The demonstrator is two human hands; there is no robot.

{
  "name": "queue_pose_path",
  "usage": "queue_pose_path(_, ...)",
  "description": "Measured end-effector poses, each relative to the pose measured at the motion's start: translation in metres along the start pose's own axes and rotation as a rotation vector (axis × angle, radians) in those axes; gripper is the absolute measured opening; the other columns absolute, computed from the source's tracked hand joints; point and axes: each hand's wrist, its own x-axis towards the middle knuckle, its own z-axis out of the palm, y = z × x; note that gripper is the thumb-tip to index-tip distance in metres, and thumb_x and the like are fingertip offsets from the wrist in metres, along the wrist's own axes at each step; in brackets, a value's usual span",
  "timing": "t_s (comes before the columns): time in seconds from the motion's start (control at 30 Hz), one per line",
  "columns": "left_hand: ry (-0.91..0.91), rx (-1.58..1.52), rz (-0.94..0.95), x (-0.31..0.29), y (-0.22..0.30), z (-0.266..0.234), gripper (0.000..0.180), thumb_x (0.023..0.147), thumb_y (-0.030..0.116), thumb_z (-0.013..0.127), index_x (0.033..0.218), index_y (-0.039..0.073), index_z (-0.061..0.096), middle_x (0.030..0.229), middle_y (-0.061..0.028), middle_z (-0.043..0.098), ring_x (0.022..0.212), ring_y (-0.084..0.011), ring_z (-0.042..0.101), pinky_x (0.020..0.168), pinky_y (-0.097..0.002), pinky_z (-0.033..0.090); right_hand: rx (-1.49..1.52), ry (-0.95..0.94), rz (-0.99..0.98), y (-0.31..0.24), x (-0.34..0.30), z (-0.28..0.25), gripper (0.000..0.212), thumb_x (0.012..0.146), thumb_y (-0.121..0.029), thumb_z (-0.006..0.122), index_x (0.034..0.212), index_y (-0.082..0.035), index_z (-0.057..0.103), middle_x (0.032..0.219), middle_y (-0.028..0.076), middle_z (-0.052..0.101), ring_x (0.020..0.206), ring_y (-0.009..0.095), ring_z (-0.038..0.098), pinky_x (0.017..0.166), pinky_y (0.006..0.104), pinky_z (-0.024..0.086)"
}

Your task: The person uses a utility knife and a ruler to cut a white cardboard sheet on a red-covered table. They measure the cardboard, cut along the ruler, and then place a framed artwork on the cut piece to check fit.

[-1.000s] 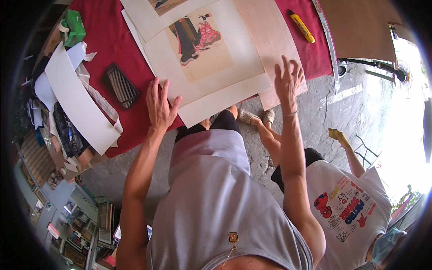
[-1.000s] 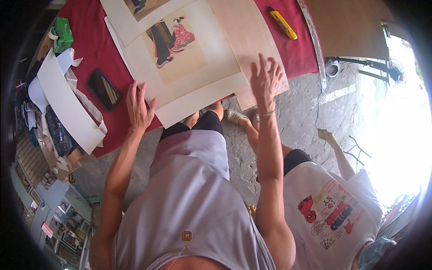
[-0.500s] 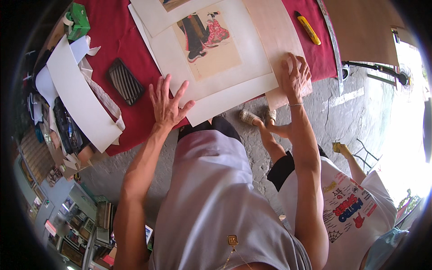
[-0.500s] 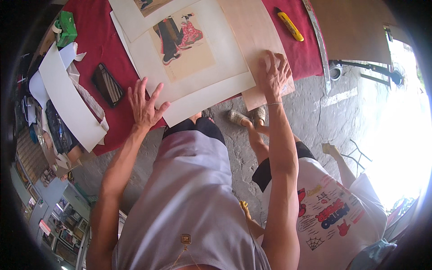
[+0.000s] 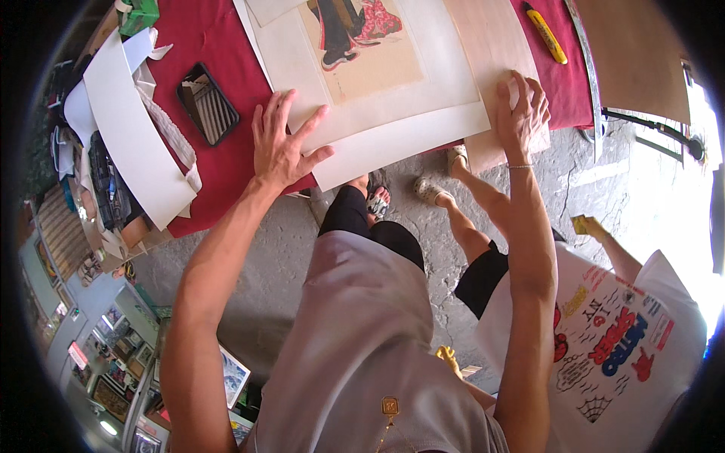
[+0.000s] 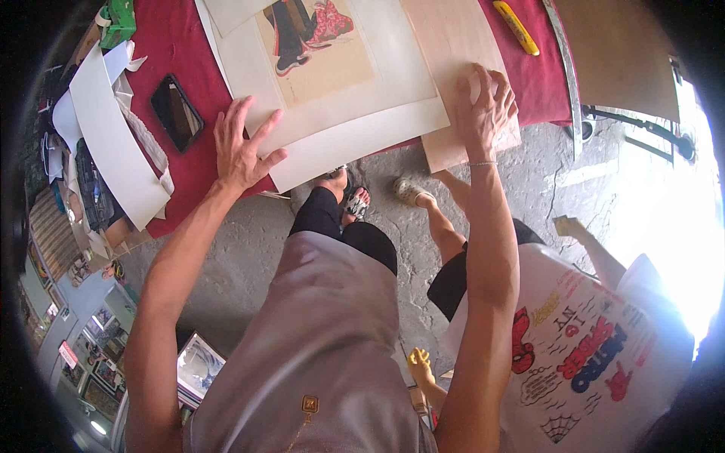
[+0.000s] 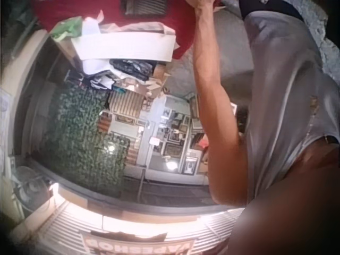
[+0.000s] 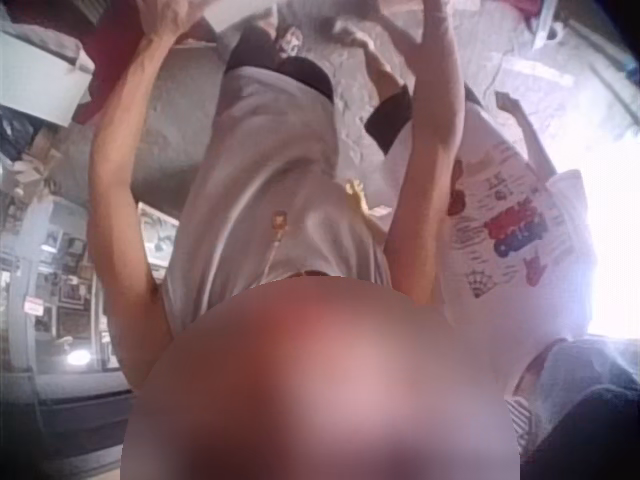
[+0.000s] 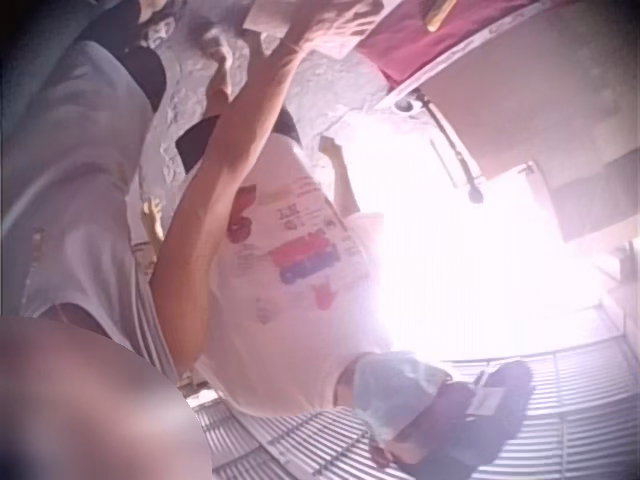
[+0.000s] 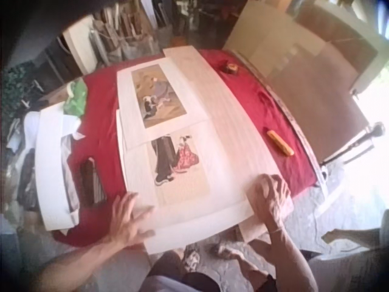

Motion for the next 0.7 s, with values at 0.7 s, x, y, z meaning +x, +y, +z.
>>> queue_pose_path(0.7, 0.080, -0.086, -0.011, -0.0007, 0.0016, 0.0000, 0.068, 0.082, 0.070, 0.051, 0.132, 0.025, 0.055, 0.142, -0.0189, 0.035, 0.133, -0.0383, 0.033, 0.105, -0.0586, 0.028, -0.035, 0.025, -0.008, 0.0014, -0.0024, -0.0002, 0.038, 0.087, -0.044, 0.060, 0.119, -0.024, 0.061, 0.120, 0.006, 0.054, 0.115, 0.027, 0.049, 0.097, 0.0459, 0.034)
